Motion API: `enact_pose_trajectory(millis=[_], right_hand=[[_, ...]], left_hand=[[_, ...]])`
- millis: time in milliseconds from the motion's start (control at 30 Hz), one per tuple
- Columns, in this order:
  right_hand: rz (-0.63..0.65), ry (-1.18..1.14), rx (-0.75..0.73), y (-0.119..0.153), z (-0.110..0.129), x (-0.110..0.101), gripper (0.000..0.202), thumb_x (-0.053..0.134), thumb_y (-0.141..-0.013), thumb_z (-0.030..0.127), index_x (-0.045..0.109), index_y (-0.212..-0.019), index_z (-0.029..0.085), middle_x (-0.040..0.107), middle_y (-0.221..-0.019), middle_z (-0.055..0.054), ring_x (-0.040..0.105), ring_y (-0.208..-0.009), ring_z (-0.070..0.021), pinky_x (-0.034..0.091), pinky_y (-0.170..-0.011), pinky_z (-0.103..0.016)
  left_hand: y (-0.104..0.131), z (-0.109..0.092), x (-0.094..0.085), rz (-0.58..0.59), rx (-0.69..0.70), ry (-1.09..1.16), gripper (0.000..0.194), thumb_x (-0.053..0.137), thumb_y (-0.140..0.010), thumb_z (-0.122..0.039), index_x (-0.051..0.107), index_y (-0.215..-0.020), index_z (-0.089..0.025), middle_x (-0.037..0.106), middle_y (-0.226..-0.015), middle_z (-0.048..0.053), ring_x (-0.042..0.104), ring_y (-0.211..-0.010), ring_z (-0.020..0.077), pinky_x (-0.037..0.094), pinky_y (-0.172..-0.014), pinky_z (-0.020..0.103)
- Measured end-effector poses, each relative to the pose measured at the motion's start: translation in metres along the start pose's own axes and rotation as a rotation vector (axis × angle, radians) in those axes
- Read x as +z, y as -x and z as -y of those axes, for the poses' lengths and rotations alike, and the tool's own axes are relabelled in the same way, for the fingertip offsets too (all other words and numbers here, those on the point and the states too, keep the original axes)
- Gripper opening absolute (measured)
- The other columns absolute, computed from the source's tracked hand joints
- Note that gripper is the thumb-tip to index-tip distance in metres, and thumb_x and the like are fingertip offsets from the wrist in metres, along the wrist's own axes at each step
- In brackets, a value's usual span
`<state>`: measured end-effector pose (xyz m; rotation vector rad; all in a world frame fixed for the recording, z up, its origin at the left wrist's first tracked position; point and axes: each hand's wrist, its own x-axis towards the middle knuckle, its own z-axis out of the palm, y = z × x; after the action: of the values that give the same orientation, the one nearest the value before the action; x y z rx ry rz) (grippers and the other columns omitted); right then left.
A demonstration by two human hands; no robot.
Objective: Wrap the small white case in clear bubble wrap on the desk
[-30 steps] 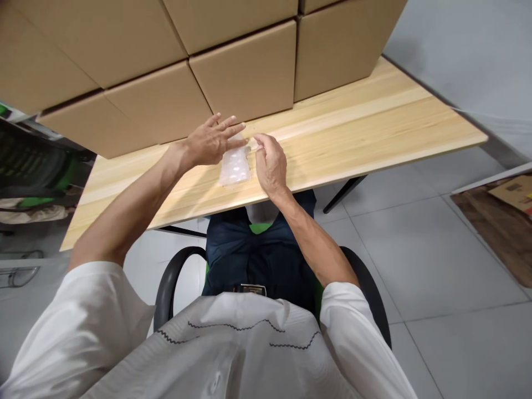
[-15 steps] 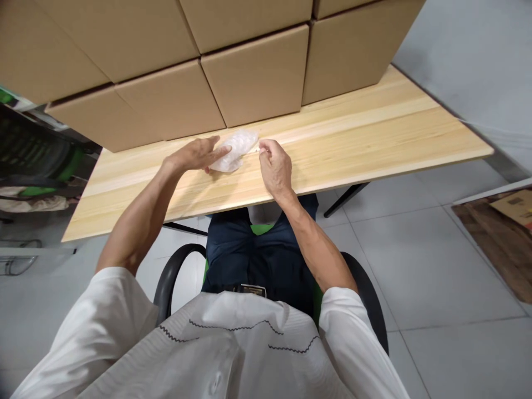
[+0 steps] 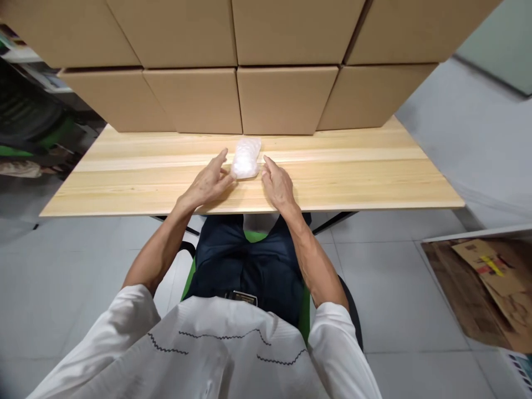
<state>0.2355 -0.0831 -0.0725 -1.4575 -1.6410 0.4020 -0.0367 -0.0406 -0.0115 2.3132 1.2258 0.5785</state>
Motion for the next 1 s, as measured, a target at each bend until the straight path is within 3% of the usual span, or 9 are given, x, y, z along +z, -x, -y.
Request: enact_pose_trajectory(millis=[100,167,267,400,600,767,900,1000], right_hand=[[0.039,-0.005,-0.081,-0.003,-0.001,0.002,0.077,0.054,-0.112,0.051,0.058,-0.183,0.022,0.057,-0.193,-0.015,0.053,-0.182,-0.0347,0.038,-0.153,-0.066],[0.111,-0.008,-0.103,-0.005,0.0,0.005,0.084,0.055,-0.112,0.053,0.049,-0.19,0.021,0.04,-0.202,-0.013,0.037,-0.19,-0.0324,0.027,-0.158,-0.064],[0.221,-0.03,-0.103,-0.006,0.002,0.007,0.092,0.058,-0.112,0.057,0.039,-0.194,0.021,0.03,-0.207,-0.012,0.027,-0.194,-0.033,0.02,-0.16,-0.064],[0.247,-0.039,-0.095,-0.004,0.006,0.006,0.091,0.059,-0.114,0.055,0.038,-0.194,0.018,0.037,-0.203,-0.016,0.036,-0.19,-0.0368,0.027,-0.158,-0.062],[0.252,-0.016,-0.101,-0.004,0.008,0.003,0.095,0.066,-0.106,0.05,0.042,-0.191,0.014,0.044,-0.199,-0.021,0.044,-0.187,-0.0385,0.035,-0.154,-0.066],[0.246,-0.005,-0.125,-0.005,0.006,0.004,0.094,0.067,-0.104,0.046,0.047,-0.189,0.012,0.05,-0.195,-0.024,0.051,-0.182,-0.0397,0.039,-0.152,-0.067],[0.229,-0.052,-0.119,-0.007,0.0,0.003,0.088,0.063,-0.112,0.065,0.052,-0.188,0.022,0.047,-0.199,-0.018,0.044,-0.187,-0.0375,0.033,-0.154,-0.068],[0.158,-0.103,-0.058,-0.009,0.0,-0.003,0.095,0.045,-0.117,0.089,0.054,-0.188,0.026,0.04,-0.203,-0.016,0.034,-0.191,-0.0348,0.026,-0.157,-0.066]], left_hand=[[-0.01,0.007,0.014,0.059,0.09,0.007,0.113,0.066,-0.101,-0.041,0.017,-0.197,-0.006,0.015,-0.208,0.026,0.018,-0.196,0.0417,0.024,-0.159,0.061],[-0.015,0.011,0.023,0.117,0.091,0.01,0.117,0.066,-0.099,-0.038,0.013,-0.197,-0.002,0.008,-0.208,0.026,0.008,-0.197,0.0416,0.014,-0.161,0.061],[-0.018,0.015,0.035,0.139,0.063,0.028,0.118,0.066,-0.099,-0.038,0.012,-0.196,-0.001,0.01,-0.207,0.029,0.009,-0.196,0.0432,0.012,-0.161,0.063],[-0.017,0.016,0.044,0.139,0.048,0.073,0.118,0.066,-0.101,-0.039,0.009,-0.196,0.0,0.008,-0.207,0.029,0.007,-0.196,0.0428,0.011,-0.16,0.063],[-0.017,0.01,0.051,0.12,0.043,0.131,0.115,0.063,-0.106,-0.043,0.007,-0.195,0.003,0.008,-0.206,0.033,0.007,-0.196,0.0406,0.009,-0.161,0.06],[-0.02,0.016,0.057,0.088,0.12,0.164,0.121,0.066,-0.1,-0.033,-0.001,-0.198,-0.008,0.002,-0.208,0.026,0.003,-0.197,0.0405,0.013,-0.16,0.066],[-0.016,0.019,0.058,0.054,0.143,0.162,0.12,0.064,-0.095,-0.023,0.005,-0.2,-0.017,-0.003,-0.21,0.018,-0.005,-0.197,0.0385,0.015,-0.16,0.069],[-0.013,0.019,0.05,0.032,0.148,0.127,0.119,0.062,-0.094,-0.021,0.007,-0.2,-0.017,-0.004,-0.21,0.018,-0.003,-0.197,0.0374,0.018,-0.16,0.067]])
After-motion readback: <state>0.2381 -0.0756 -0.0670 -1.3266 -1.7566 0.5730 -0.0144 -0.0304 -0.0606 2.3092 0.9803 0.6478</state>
